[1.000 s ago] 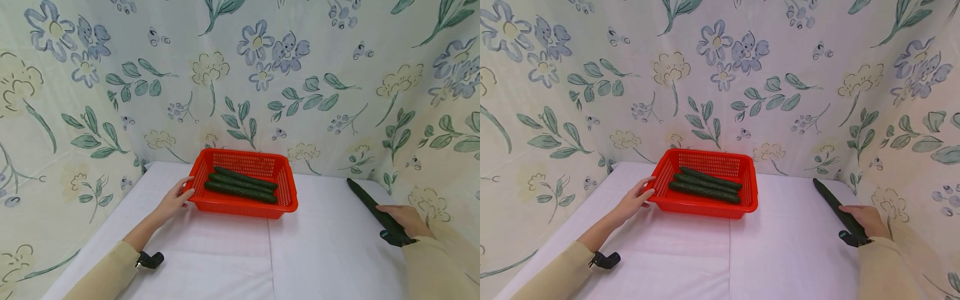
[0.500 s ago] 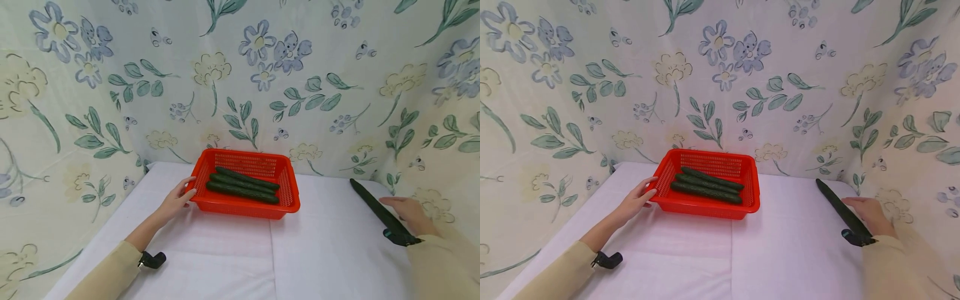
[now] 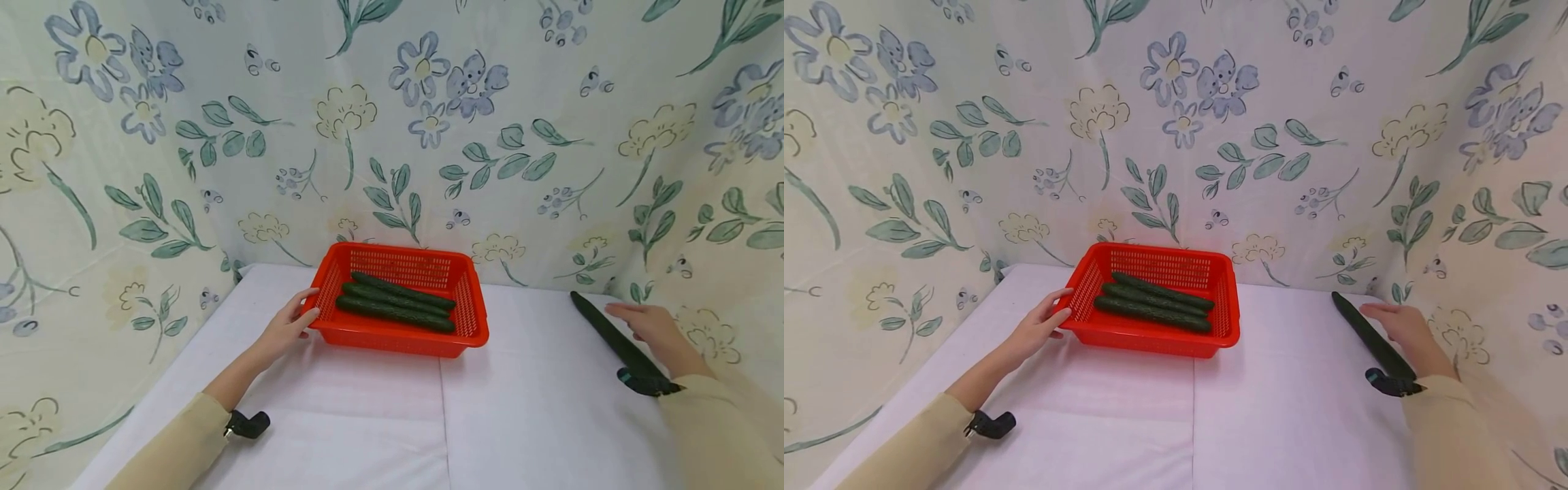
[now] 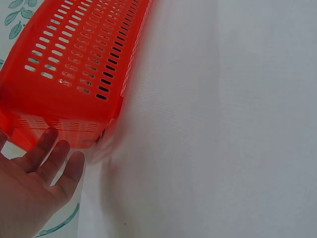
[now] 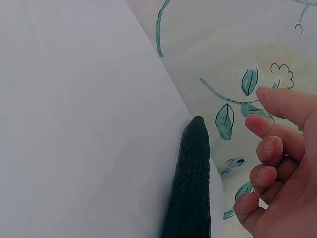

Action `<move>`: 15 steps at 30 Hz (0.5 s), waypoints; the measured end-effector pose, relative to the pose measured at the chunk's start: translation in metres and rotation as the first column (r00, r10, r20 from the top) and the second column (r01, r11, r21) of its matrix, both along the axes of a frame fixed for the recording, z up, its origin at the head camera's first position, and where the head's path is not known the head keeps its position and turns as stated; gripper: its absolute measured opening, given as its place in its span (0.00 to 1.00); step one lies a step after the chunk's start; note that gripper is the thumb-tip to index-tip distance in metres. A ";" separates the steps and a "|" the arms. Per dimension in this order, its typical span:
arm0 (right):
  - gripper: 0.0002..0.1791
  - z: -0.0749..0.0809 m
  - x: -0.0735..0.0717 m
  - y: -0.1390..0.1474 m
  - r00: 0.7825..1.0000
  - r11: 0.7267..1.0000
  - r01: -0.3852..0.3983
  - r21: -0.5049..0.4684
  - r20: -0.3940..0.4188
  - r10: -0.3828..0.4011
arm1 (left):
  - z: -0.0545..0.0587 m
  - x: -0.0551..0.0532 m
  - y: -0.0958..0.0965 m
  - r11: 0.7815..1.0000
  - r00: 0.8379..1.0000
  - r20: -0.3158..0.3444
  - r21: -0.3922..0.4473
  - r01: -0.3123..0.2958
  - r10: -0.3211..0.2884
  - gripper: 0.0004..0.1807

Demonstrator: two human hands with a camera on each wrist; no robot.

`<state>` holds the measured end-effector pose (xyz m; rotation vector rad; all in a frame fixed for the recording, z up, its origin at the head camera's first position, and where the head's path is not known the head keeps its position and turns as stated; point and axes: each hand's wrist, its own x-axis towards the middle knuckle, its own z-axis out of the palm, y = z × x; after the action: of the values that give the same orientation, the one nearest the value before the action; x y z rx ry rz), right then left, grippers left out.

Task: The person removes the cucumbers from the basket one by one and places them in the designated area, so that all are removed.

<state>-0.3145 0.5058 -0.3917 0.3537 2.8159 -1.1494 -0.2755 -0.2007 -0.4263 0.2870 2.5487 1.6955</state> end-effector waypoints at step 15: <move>0.29 0.037 -0.019 -0.051 0.978 0.972 -0.186 -0.143 -0.127 0.168 | 0.017 0.013 0.006 1.000 1.000 0.008 -0.012 -0.011 0.011 0.34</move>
<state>-0.3337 0.4551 -0.3549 0.0243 2.7591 -1.3750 -0.2626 -0.1944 -0.4089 0.2656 2.5587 1.6804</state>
